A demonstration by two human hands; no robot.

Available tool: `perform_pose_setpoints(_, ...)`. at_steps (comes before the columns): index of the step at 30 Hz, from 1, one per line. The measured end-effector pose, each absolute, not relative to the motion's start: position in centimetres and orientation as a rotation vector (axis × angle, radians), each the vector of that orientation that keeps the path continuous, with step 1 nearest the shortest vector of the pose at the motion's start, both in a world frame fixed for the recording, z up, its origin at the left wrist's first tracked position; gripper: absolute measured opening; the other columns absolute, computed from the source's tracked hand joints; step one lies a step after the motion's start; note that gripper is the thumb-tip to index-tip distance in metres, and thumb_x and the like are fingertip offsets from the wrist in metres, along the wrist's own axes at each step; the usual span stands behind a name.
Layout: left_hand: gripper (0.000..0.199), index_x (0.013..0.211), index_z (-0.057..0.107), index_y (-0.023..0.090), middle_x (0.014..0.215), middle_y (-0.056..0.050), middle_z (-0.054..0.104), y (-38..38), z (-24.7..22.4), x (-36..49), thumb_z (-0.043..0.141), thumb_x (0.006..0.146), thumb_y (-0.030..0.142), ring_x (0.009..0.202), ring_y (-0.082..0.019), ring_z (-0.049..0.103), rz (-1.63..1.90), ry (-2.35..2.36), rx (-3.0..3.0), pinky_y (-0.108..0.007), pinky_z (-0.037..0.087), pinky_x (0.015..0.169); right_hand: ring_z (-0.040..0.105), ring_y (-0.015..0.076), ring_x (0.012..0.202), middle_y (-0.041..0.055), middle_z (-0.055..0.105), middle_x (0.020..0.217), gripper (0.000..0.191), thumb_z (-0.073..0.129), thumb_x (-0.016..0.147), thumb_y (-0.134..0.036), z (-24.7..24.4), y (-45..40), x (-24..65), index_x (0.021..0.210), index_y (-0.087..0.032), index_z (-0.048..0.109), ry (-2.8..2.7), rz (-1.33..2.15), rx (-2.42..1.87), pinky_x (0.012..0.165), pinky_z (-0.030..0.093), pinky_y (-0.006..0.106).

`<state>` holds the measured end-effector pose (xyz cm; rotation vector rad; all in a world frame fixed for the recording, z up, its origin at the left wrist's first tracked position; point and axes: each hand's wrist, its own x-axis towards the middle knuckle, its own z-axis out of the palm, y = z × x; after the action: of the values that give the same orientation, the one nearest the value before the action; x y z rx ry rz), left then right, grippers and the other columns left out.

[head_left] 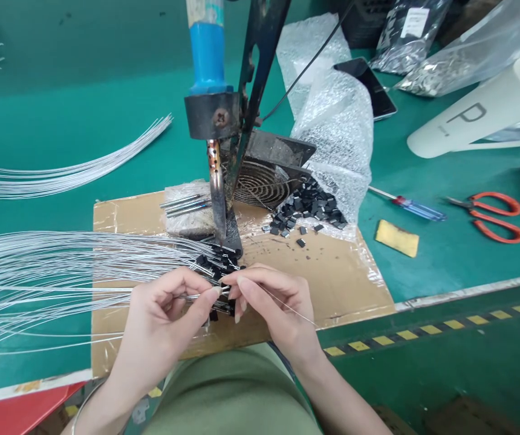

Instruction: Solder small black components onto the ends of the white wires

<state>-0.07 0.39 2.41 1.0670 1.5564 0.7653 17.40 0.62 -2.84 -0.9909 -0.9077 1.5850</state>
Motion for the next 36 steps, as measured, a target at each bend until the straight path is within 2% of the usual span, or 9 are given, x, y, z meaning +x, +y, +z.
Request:
perform_pose_setpoints(12,0.016,0.075,0.077,0.020,0.067,0.000,0.070,0.1,2.7,0.7,0.077,0.089,0.028,0.059,-0.011,0.050,0.829,1.567,1.017,-0.025,0.034,0.056,0.060,0.0072,0.049,-0.0010,0.073,0.066,0.003,0.088,0.085,-0.027,-2.9,1.0,17.0,0.087,-0.026,0.090,-0.556,1.901,-0.865,0.045,0.054,0.017)
perform_pose_setpoints(22,0.017,0.073,0.075,0.021,0.062,0.002,0.065,0.1,2.8,0.6,0.076,0.089,0.026,0.056,-0.010,0.046,0.826,1.561,1.031,-0.025,0.030,0.054,0.057,0.0095,0.044,-0.0010,0.072,0.061,0.010,0.093,0.076,-0.032,-2.4,1.3,17.1,0.077,-0.024,0.088,-0.507,1.946,-0.930,0.041,0.048,0.022)
perform_pose_setpoints(28,0.015,0.073,0.076,0.020,0.063,0.001,0.067,0.1,2.8,0.5,0.078,0.086,0.027,0.055,-0.011,0.047,0.804,1.576,1.042,-0.026,0.029,0.053,0.056,0.0092,0.043,-0.0005,0.072,0.060,0.012,0.093,0.077,-0.032,-2.4,1.4,17.4,0.078,-0.022,0.088,-0.517,1.972,-0.929,0.040,0.049,0.021)
perform_pose_setpoints(32,0.015,0.073,0.077,0.020,0.065,0.001,0.070,0.2,3.0,1.0,0.077,0.087,0.025,0.059,-0.011,0.052,0.856,1.582,1.022,-0.024,0.035,0.056,0.055,0.0087,0.045,-0.0009,0.070,0.060,0.011,0.091,0.080,-0.033,-2.4,1.3,17.2,0.083,-0.022,0.089,-0.494,1.975,-0.888,0.041,0.050,0.021)
perform_pose_setpoints(36,0.014,0.074,0.076,0.021,0.065,0.002,0.069,0.0,2.7,1.2,0.076,0.089,0.023,0.058,-0.010,0.050,0.895,1.607,1.045,-0.025,0.032,0.054,0.054,0.0085,0.045,-0.0011,0.069,0.060,0.012,0.090,0.080,-0.033,-2.4,1.2,17.0,0.081,-0.022,0.089,-0.480,1.961,-0.904,0.040,0.049,0.020)
